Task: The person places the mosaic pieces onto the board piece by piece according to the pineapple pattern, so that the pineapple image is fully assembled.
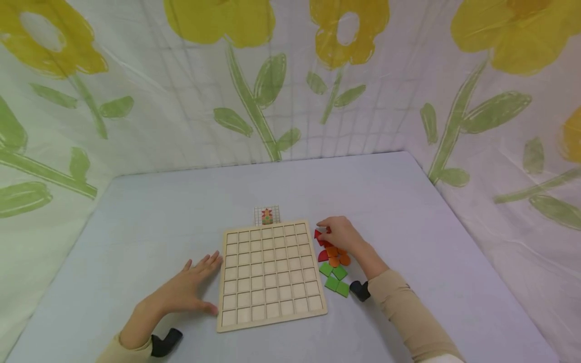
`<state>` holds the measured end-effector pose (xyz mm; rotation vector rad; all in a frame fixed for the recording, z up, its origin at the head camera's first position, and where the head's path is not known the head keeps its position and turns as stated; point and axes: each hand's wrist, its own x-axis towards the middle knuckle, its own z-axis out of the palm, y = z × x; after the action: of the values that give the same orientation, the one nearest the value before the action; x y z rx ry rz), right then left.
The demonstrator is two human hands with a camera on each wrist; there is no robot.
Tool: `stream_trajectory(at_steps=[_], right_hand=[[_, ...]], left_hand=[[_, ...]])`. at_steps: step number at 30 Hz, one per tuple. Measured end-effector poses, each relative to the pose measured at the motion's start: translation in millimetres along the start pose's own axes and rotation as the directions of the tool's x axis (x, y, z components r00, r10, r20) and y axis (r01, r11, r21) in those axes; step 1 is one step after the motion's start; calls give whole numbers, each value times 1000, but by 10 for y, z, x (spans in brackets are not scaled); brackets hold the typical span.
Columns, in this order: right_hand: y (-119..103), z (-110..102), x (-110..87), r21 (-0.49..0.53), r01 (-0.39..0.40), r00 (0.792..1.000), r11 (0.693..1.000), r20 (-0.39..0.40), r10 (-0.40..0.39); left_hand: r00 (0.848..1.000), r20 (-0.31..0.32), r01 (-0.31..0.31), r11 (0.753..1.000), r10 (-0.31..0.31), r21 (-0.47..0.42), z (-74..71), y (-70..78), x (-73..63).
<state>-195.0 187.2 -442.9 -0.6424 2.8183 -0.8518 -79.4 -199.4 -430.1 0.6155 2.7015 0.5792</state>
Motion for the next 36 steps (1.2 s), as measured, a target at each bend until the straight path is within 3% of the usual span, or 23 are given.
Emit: stream_trajectory(at_steps=[11, 21, 36], right_hand=[[-38, 71, 68, -51, -23, 999, 998, 31, 25], [-50, 89, 89, -31, -38, 999, 999, 37, 39], [-126, 83, 97, -113, -42, 999, 993, -6, 42]], left_hand=[[1000, 23, 5, 1000, -5, -3, 18, 21, 17], [1000, 27, 3, 1000, -3, 10, 24, 34, 31], [998, 59, 34, 999, -34, 3, 44, 40, 54]])
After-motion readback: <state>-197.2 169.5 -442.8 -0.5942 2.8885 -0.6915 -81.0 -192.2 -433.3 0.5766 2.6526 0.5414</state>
